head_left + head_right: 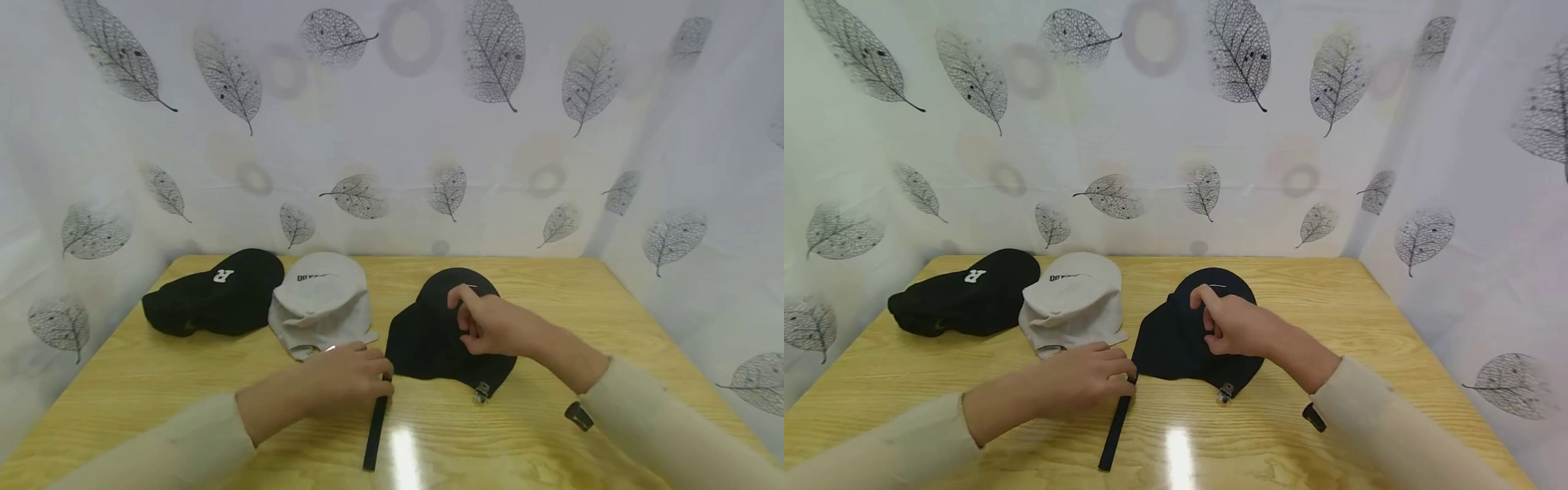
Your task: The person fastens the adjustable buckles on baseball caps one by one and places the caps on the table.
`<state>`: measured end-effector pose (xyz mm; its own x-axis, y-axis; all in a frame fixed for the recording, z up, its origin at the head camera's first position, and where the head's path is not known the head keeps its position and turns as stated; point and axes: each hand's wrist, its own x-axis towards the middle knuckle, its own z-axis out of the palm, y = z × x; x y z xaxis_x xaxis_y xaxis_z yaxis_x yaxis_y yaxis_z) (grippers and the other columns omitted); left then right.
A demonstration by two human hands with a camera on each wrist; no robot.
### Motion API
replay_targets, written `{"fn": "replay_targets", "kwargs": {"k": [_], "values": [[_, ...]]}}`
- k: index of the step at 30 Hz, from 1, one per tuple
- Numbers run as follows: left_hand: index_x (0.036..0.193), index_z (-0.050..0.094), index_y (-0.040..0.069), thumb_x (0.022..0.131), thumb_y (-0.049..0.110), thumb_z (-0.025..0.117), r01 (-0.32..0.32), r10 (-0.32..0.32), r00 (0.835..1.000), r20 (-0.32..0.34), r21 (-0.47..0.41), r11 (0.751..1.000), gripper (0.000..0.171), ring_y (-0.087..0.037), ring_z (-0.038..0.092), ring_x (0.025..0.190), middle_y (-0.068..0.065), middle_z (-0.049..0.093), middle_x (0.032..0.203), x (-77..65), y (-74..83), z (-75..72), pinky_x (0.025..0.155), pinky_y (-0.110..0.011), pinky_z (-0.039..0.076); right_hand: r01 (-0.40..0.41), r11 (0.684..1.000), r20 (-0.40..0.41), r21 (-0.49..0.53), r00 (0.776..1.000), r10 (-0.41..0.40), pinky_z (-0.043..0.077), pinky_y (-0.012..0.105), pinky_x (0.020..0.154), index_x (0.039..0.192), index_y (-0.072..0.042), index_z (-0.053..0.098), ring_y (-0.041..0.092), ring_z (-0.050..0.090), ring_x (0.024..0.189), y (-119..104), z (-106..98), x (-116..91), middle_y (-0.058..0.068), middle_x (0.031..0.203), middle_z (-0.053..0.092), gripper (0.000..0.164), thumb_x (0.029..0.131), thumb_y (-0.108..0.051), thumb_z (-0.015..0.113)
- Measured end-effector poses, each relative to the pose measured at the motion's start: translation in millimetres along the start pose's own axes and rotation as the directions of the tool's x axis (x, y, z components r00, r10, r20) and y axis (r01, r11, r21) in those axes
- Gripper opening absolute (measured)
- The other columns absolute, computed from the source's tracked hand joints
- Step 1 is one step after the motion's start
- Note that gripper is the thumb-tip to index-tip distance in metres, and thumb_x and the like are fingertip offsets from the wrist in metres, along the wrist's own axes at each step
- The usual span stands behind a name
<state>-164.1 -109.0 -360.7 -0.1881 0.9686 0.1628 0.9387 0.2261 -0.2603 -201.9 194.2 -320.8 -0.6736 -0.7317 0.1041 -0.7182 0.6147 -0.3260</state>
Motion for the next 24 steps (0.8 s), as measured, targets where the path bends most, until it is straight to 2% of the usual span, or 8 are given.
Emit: {"fn": "replay_targets", "kwargs": {"k": [3,5,9,12,15,19,22,24], "values": [[0.100,0.065,0.029,0.087,0.019,0.062,-0.059,0.060,0.998,0.032,-0.009,0.998,0.016,-0.008,0.054,0.091,0.009,0.060,0.104,5.7,4.0,3.1,0.070,-0.022,0.045,0.021,1.000,0.002,0.000,1.000,-0.021,0.044,0.017,0.059,0.115,-0.009,0.037,0.000,0.047,0.059,-7.7,0.4,1.8,-0.006,0.081,0.055,0.043,0.081,-0.006,0.064],[0.095,0.065,0.030,0.087,0.020,0.062,-0.075,0.076,0.996,0.050,-0.018,0.997,0.013,-0.007,0.053,0.086,0.011,0.060,0.099,7.9,5.4,3.3,0.066,-0.019,0.042,0.036,0.999,-0.002,-0.001,0.999,-0.036,0.044,0.017,0.059,0.114,-0.008,0.038,0.000,0.046,0.059,-10.1,1.1,2.7,-0.006,0.081,0.054,0.042,0.081,-0.007,0.064],[0.089,0.064,0.031,0.086,0.022,0.063,-0.058,0.063,0.994,0.087,-0.062,0.996,0.010,-0.005,0.052,0.081,0.014,0.060,0.093,9.4,6.2,2.5,0.062,-0.017,0.038,0.086,0.994,-0.016,-0.060,0.996,-0.087,0.043,0.016,0.059,0.105,-0.010,0.044,0.000,0.045,0.061,-8.8,4.6,2.8,-0.006,0.078,0.053,0.031,0.081,-0.007,0.065],[0.090,0.062,0.029,0.085,0.023,0.065,-0.046,0.055,0.992,0.109,-0.078,0.996,0.009,-0.005,0.050,0.079,0.014,0.059,0.092,9.1,6.1,3.0,0.061,-0.016,0.037,0.138,0.983,-0.026,-0.123,0.990,-0.142,0.040,0.016,0.058,0.091,-0.013,0.047,0.001,0.042,0.063,-6.0,8.0,1.6,-0.005,0.075,0.050,0.022,0.081,-0.008,0.066],[0.092,0.059,0.028,0.083,0.025,0.067,-0.035,0.047,0.989,0.140,-0.088,0.996,0.012,-0.005,0.048,0.079,0.014,0.057,0.092,8.9,5.6,4.2,0.060,-0.016,0.036,0.185,0.969,-0.041,-0.162,0.980,-0.194,0.036,0.015,0.057,0.083,-0.015,0.047,0.000,0.039,0.064,-4.6,10.4,0.5,-0.005,0.075,0.047,0.021,0.081,-0.008,0.067],[0.093,0.059,0.029,0.082,0.028,0.067,-0.014,0.034,0.986,0.166,-0.117,0.993,0.013,-0.005,0.046,0.079,0.013,0.057,0.091,9.0,5.1,6.5,0.062,-0.016,0.036,0.271,0.934,-0.089,-0.234,0.950,-0.298,0.034,0.015,0.057,0.079,-0.015,0.049,0.001,0.036,0.066,-6.6,12.1,-0.7,-0.005,0.078,0.047,0.020,0.080,-0.005,0.067],[0.092,0.061,0.030,0.083,0.028,0.065,-0.003,0.025,0.987,0.156,-0.143,0.990,0.010,-0.005,0.046,0.078,0.014,0.058,0.089,8.6,5.0,8.2,0.063,-0.016,0.036,0.332,0.893,-0.116,-0.302,0.917,-0.380,0.034,0.014,0.056,0.078,-0.016,0.050,0.003,0.036,0.065,-10.4,13.0,-2.3,-0.006,0.078,0.048,0.021,0.078,-0.005,0.068],[0.092,0.062,0.029,0.084,0.027,0.065,0.010,0.015,0.988,0.155,-0.158,0.987,0.009,-0.005,0.046,0.078,0.014,0.059,0.089,8.2,5.2,9.4,0.064,-0.015,0.036,0.354,0.878,-0.117,-0.323,0.906,-0.408,0.034,0.013,0.055,0.078,-0.017,0.052,0.002,0.036,0.064,-14.5,13.9,-4.2,-0.007,0.077,0.048,0.021,0.077,-0.006,0.069]]}}
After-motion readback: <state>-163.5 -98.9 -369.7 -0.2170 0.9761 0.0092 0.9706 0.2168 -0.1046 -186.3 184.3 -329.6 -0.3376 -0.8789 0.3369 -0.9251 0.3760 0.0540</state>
